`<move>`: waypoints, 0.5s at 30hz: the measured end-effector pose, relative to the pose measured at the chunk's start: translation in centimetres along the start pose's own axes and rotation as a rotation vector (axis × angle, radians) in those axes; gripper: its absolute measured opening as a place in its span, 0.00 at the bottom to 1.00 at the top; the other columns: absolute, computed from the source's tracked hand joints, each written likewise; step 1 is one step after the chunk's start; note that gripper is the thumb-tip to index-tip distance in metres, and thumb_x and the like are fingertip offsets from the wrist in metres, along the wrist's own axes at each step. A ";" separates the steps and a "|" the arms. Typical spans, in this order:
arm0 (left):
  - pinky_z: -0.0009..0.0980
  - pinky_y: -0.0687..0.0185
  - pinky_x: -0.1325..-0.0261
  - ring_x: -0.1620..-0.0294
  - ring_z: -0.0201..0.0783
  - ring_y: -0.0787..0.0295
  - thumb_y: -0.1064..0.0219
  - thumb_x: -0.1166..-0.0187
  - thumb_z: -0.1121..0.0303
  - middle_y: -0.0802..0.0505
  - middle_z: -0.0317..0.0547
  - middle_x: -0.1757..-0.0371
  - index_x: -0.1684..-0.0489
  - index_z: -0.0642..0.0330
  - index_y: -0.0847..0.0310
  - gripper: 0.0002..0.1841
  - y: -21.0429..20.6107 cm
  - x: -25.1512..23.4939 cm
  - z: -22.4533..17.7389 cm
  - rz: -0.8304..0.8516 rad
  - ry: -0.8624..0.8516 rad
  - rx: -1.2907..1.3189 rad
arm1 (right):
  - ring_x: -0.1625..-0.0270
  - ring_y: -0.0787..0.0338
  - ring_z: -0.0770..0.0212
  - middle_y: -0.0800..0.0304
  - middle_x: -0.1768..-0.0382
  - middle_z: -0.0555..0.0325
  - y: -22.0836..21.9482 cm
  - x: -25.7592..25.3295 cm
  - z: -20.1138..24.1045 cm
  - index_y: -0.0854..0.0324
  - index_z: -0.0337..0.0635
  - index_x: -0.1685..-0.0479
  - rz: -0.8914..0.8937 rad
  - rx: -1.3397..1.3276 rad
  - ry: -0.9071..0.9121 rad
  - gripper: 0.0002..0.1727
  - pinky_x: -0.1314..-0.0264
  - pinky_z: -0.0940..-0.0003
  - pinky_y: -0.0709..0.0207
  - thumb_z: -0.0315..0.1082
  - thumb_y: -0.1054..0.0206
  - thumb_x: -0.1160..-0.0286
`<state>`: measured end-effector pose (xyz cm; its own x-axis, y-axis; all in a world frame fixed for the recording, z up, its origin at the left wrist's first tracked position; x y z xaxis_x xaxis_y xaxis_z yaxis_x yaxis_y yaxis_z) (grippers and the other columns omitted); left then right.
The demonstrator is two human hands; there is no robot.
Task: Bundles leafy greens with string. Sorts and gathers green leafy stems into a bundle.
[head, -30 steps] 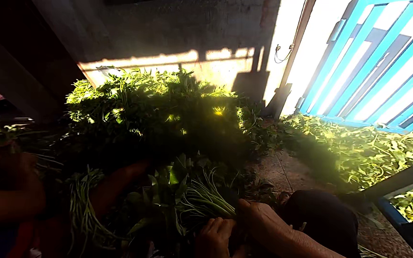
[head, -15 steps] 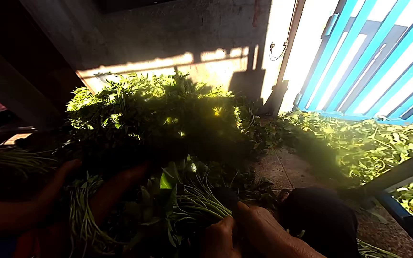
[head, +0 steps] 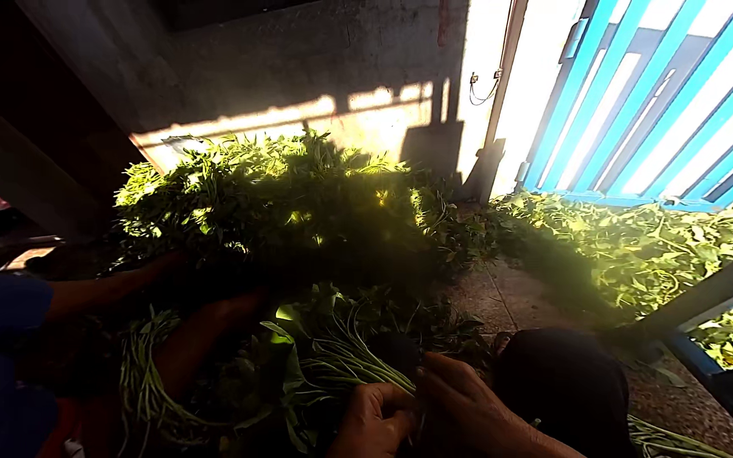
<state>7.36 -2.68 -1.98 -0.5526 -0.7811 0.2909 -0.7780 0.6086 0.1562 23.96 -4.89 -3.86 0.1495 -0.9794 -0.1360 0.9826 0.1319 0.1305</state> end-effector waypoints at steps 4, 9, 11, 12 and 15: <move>0.25 0.22 0.76 0.78 0.30 0.16 0.24 0.30 0.80 0.06 0.44 0.71 0.63 0.66 0.09 0.03 -0.4 0.4 0.3 -0.095 0.024 0.195 | 0.65 0.14 0.66 0.11 0.68 0.58 0.3 0.2 0.3 0.17 0.38 0.63 0.047 -0.112 0.123 0.18 0.59 0.69 0.20 0.38 0.47 0.07; 0.27 0.20 0.73 0.77 0.30 0.15 0.23 0.31 0.78 0.08 0.42 0.74 0.66 0.65 0.10 0.03 -0.9 0.6 -0.2 -0.151 -0.081 0.059 | 0.57 0.07 0.60 0.06 0.62 0.50 0.7 0.1 0.2 0.14 0.33 0.61 0.034 -0.290 0.097 0.19 0.47 0.62 0.14 0.36 0.45 0.08; 0.28 0.14 0.67 0.74 0.30 0.12 0.24 0.29 0.76 0.07 0.40 0.73 0.66 0.63 0.10 0.02 -1.0 0.9 -0.4 -0.197 -0.139 -0.064 | 0.55 0.07 0.58 0.05 0.60 0.48 0.7 0.1 0.0 0.12 0.31 0.59 0.029 -0.343 0.060 0.18 0.44 0.60 0.14 0.36 0.44 0.09; 0.28 0.14 0.66 0.73 0.30 0.11 0.25 0.28 0.75 0.07 0.39 0.73 0.65 0.62 0.10 0.02 -1.1 1.0 -0.5 -0.226 -0.162 -0.119 | 0.54 0.07 0.58 0.04 0.59 0.47 0.8 0.1 -0.1 0.11 0.31 0.59 0.028 -0.364 0.046 0.18 0.43 0.60 0.14 0.35 0.42 0.10; 0.27 0.12 0.64 0.72 0.29 0.11 0.26 0.27 0.74 0.07 0.38 0.72 0.64 0.62 0.10 0.02 -1.3 1.2 -0.6 -0.274 -0.202 -0.164 | 0.47 0.10 0.61 0.05 0.56 0.52 1.0 0.1 0.0 0.07 0.35 0.60 0.019 -0.353 0.071 0.16 0.37 0.63 0.18 0.36 0.38 0.13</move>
<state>7.87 -4.33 -1.32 -0.3910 -0.9200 0.0278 -0.8562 0.3747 0.3558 24.93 -4.81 -3.76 0.1637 -0.9647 -0.2063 0.9550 0.2074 -0.2120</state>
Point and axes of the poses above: each hand's wrist, its own x-axis away from the middle knuckle, its own y-axis out of the back of the hand, z = x × y, the point moved 5 cm from there along -x, towards the middle knuckle
